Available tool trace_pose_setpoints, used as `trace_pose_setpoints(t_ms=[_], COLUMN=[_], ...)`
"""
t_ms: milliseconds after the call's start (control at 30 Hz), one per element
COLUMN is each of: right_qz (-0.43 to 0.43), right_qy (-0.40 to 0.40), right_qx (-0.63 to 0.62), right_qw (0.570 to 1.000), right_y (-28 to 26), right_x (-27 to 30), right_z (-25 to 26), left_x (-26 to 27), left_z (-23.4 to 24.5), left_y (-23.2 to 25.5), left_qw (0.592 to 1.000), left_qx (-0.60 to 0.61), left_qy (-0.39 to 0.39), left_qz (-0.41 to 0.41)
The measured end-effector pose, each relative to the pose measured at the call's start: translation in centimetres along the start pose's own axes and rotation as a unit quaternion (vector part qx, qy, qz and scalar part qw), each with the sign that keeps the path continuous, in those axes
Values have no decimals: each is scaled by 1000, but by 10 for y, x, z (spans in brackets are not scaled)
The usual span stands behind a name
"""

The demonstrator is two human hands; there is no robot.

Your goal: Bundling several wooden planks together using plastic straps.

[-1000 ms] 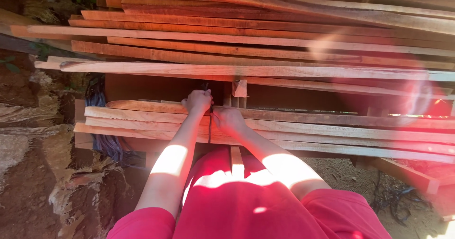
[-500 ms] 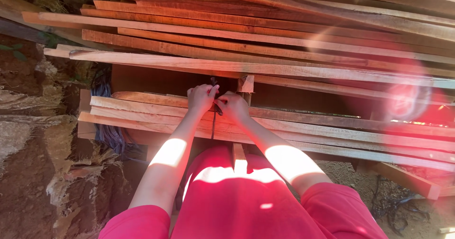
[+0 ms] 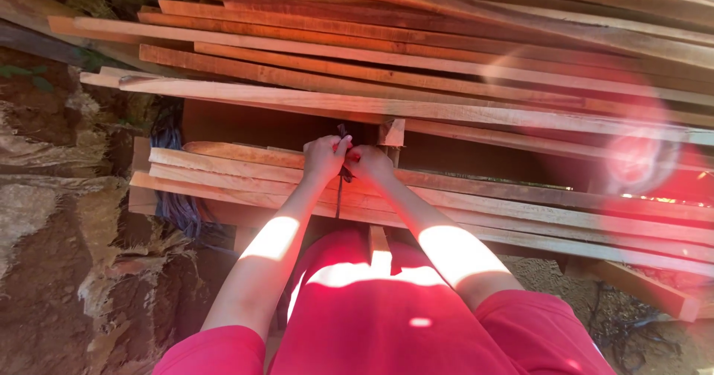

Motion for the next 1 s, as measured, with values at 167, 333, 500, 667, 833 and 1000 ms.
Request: trace_pose_setpoints(t_ms=[167,333,500,667,833,1000], right_qz=[31,60,212,315,375,377], right_qy=[59,59,190,120,17,-69], right_qx=[16,-29,-82,-37,29,78], right_qw=[998,996,955,941,926,921], right_y=[-9,-15,-84,-188,-259,-307], right_x=[12,10,32,47,39,45], right_z=[17,16,39,9,-75,-161], left_x=[12,37,86,136,185,227], left_z=[29,18,88,132,155,151], left_y=[32,-8,-61,-116,-172,-248], left_qw=[991,988,966,961,977,974], left_qx=[-38,-56,-160,-150,-81,3], left_qy=[-126,-138,188,228,183,187], left_qz=[5,-30,-76,-39,71,126])
Point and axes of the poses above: each hand's wrist, its own x-axis away from the middle knuckle, its own z-axis out of the back of the hand, y = z × x, the point moved 9 cm from there along -x, towards the middle knuckle, and after that the axes turned 5 degrees about -y, right-handed, at the moved point
